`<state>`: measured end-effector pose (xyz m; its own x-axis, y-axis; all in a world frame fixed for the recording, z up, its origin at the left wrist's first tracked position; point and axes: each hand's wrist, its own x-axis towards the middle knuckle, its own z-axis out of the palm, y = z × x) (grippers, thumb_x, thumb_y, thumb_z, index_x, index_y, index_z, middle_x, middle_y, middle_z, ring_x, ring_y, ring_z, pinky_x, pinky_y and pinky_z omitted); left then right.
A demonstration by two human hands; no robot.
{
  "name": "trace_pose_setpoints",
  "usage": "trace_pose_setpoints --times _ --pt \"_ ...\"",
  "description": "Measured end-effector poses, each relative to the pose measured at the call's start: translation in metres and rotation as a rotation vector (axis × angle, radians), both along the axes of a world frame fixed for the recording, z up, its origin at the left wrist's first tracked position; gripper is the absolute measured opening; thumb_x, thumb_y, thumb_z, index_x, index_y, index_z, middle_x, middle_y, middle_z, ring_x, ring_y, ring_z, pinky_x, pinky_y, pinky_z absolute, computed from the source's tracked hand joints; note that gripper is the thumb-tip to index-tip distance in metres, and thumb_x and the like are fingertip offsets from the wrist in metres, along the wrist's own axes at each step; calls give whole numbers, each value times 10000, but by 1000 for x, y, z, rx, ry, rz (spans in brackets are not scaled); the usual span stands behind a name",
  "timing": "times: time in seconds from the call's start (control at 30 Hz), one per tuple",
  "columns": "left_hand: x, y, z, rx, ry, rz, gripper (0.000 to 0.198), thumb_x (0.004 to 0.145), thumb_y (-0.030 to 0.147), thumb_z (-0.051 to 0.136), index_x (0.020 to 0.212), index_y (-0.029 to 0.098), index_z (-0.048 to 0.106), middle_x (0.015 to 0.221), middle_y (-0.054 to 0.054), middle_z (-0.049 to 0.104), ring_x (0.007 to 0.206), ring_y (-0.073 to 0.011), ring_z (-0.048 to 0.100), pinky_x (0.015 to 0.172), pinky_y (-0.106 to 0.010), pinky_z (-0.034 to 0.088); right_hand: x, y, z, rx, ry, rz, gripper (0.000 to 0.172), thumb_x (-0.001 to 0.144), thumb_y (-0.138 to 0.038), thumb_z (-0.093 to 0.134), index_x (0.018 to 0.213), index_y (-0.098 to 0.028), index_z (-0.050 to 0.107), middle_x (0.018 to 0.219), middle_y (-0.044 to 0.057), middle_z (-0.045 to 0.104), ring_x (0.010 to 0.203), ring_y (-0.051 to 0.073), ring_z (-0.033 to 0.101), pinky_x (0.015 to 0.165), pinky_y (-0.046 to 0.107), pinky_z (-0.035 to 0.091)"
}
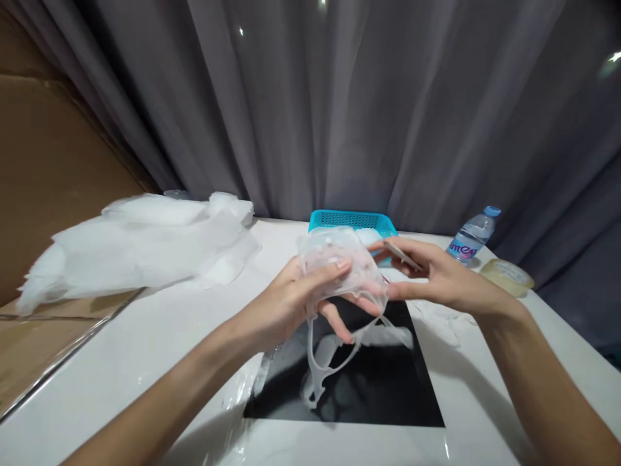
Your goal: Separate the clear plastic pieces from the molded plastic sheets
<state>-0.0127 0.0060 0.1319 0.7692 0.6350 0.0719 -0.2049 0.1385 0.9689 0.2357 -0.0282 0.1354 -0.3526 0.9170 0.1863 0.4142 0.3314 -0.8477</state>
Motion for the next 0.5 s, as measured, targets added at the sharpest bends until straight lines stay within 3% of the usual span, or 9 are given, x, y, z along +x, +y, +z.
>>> trace_pose_setpoints --times 0.1,0.17,0.23,0.33,0.4,0.47,0.5 --pt "-5 -12 19 -163 -69 -95 313 1039 337 565 926 126 767 822 -87 787 589 -136 722 497 -159 578 8 -12 12 -150 101 200 435 847 -549 787 1179 -272 731 912 30 689 760 174 612 678 305 500" --pt "-7 -18 28 -236 -73 -121 372 1031 380 584 841 119 768 695 -62 758 483 -92 672 482 -118 539 5 -18 16 -122 158 178 477 821 -588 798 1193 -297 727 950 33 689 749 170 603 658 296 496" --pt "-6 -18 29 -270 -108 -55 344 1011 375 619 817 129 763 660 -39 745 459 -79 663 458 -93 504 -2 -17 12 -77 215 137 616 790 -670 783 1297 -339 673 1095 43 681 815 178 614 676 290 501" --pt "-3 -3 10 -257 -120 109 221 982 277 651 862 127 759 749 -44 776 474 -78 664 473 -106 520 -17 -1 -14 -161 312 222 741 796 -748 720 1389 -322 592 1160 53 657 953 201 631 777 305 517" --pt "-2 16 -13 -178 -1 124 219 977 268 647 920 87 757 826 -101 787 589 -125 713 579 -171 596 -28 15 -39 -255 368 230 622 831 -666 746 1295 -269 631 1085 38 666 982 186 621 818 290 500" --pt "-4 36 -39 -68 98 138 222 959 298 680 974 87 746 898 -122 791 754 -171 757 670 -213 636 -33 30 -61 -342 335 158 510 796 -613 800 1094 -215 684 962 13 650 827 139 574 671 230 439" --pt "-7 45 -49 -59 129 130 233 947 312 699 991 86 740 878 -122 786 753 -183 755 630 -223 639 -33 36 -69 -374 308 101 501 761 -598 831 1026 -200 683 902 -2 633 747 119 531 601 216 387"
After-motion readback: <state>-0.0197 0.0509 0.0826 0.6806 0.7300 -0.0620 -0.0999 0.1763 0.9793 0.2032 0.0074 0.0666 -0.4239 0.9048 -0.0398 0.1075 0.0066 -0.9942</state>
